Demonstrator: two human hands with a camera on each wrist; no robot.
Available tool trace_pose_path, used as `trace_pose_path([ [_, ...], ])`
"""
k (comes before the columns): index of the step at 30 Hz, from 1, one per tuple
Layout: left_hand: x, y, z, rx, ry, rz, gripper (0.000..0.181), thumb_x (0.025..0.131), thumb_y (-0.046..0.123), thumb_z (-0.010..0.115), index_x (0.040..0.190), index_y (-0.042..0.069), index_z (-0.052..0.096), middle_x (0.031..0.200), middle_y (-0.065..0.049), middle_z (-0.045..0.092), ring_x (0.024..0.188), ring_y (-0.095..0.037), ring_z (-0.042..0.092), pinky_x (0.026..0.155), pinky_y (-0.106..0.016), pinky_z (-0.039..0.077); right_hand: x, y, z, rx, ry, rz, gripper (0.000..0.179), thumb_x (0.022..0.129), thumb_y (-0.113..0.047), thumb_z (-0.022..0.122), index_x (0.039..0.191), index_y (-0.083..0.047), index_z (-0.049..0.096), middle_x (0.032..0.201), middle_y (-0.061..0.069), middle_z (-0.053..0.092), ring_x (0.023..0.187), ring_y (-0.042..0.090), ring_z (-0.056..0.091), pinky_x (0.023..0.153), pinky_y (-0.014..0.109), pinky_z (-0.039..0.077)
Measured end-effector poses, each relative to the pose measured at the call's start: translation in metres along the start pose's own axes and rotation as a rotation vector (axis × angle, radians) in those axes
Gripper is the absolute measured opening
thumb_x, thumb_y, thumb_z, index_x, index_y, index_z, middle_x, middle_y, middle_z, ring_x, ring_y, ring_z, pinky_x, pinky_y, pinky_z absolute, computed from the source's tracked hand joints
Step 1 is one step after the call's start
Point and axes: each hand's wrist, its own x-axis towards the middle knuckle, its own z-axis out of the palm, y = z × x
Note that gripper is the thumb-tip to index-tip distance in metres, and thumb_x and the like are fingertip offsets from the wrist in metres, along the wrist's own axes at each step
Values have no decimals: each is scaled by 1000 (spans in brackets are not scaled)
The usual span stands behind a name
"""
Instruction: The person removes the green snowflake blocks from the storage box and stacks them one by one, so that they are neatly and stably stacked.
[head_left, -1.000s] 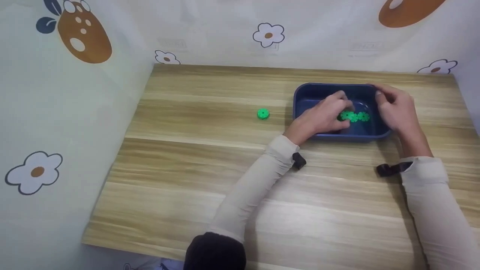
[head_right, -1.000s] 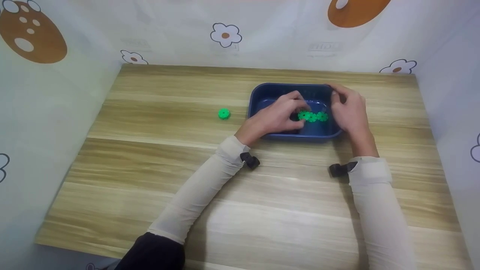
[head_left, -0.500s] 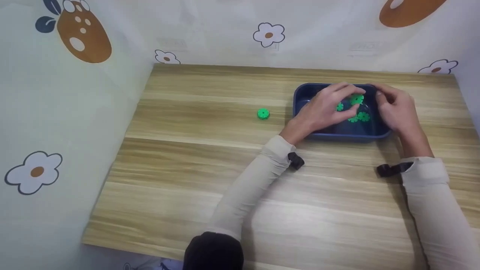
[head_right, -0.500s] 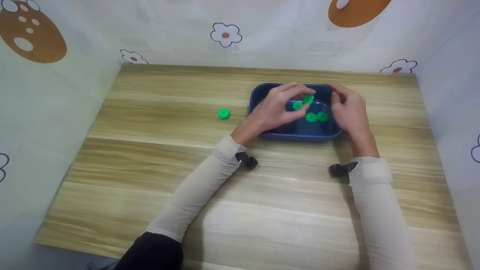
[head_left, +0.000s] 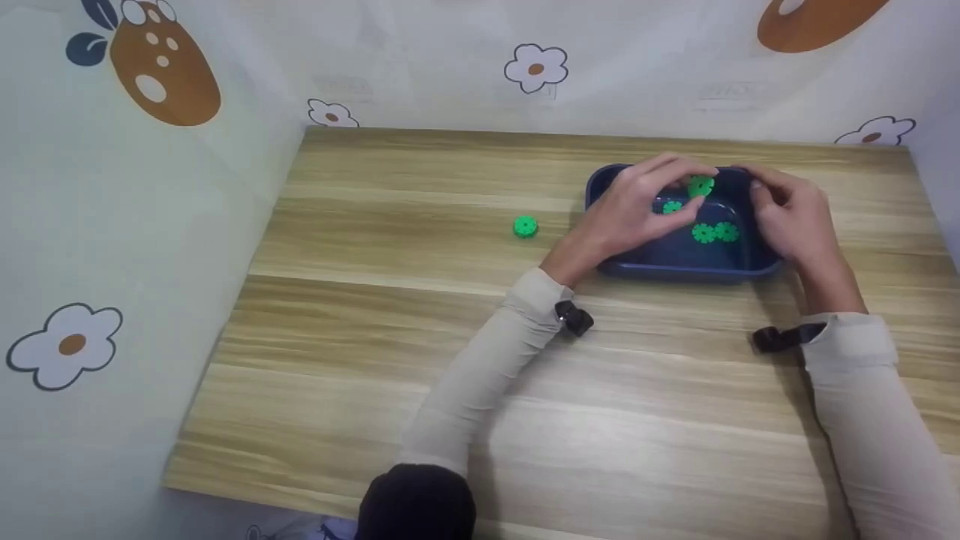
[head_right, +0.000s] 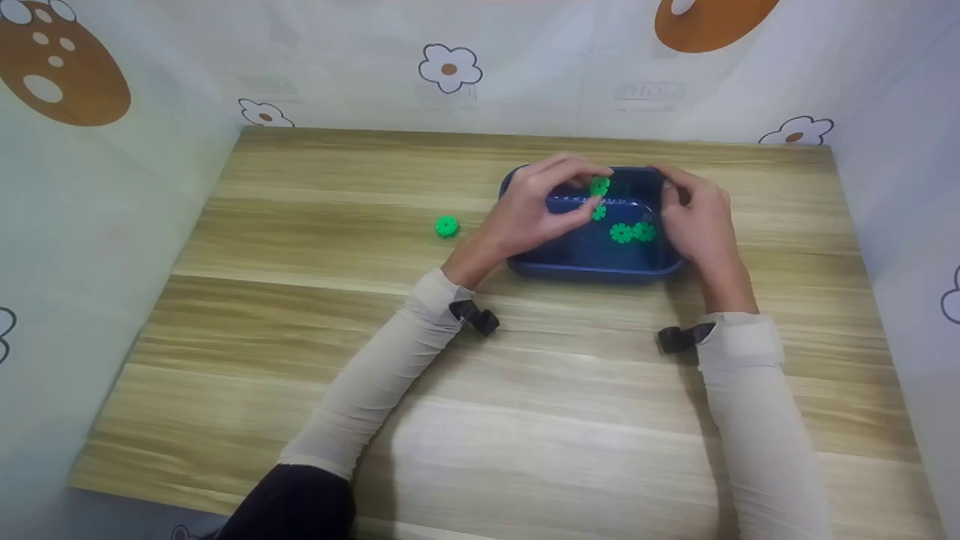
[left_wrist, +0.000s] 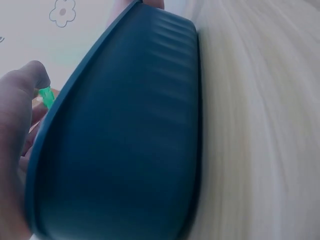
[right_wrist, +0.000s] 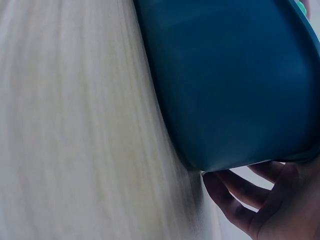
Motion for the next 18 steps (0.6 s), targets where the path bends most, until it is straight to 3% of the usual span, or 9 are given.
trace_pose_path([
  [4, -7, -4, -10, -2, 26, 24, 30, 103, 19, 70, 130, 7, 75, 124, -6, 74, 104, -8, 71, 98, -15, 54, -1, 1, 1, 11, 18, -8, 42, 113, -39, 46, 148, -30, 68, 150, 13, 66, 130, 8, 61, 111, 24, 44],
  [7, -12, -5, -20, -9, 10, 2, 30, 103, 20, 69, 130, 8, 75, 125, -5, 74, 106, -8, 71, 99, -14, 53, -3, 2, 2, 19, 34, -15, 41, 112, -38, 48, 146, -31, 70, 147, 12, 69, 120, -4, 60, 101, 16, 42],
  [11, -20, -7, -33, -8, -23, -28, 29, 105, 20, 68, 131, 9, 75, 129, -6, 73, 109, -9, 71, 100, -12, 52, -3, 2, 2, 29, 40, -20, 40, 112, -38, 48, 145, -31, 71, 146, 11, 69, 117, -8, 58, 101, 15, 41],
  [18, -35, -12, -50, 36, -7, 4, 28, 103, 17, 69, 129, 7, 76, 127, -8, 74, 105, -14, 72, 97, -14, 55, -2, 2, 1, 39, 24, -5, 41, 113, -39, 48, 146, -32, 69, 149, 10, 68, 121, -4, 59, 104, 17, 42],
])
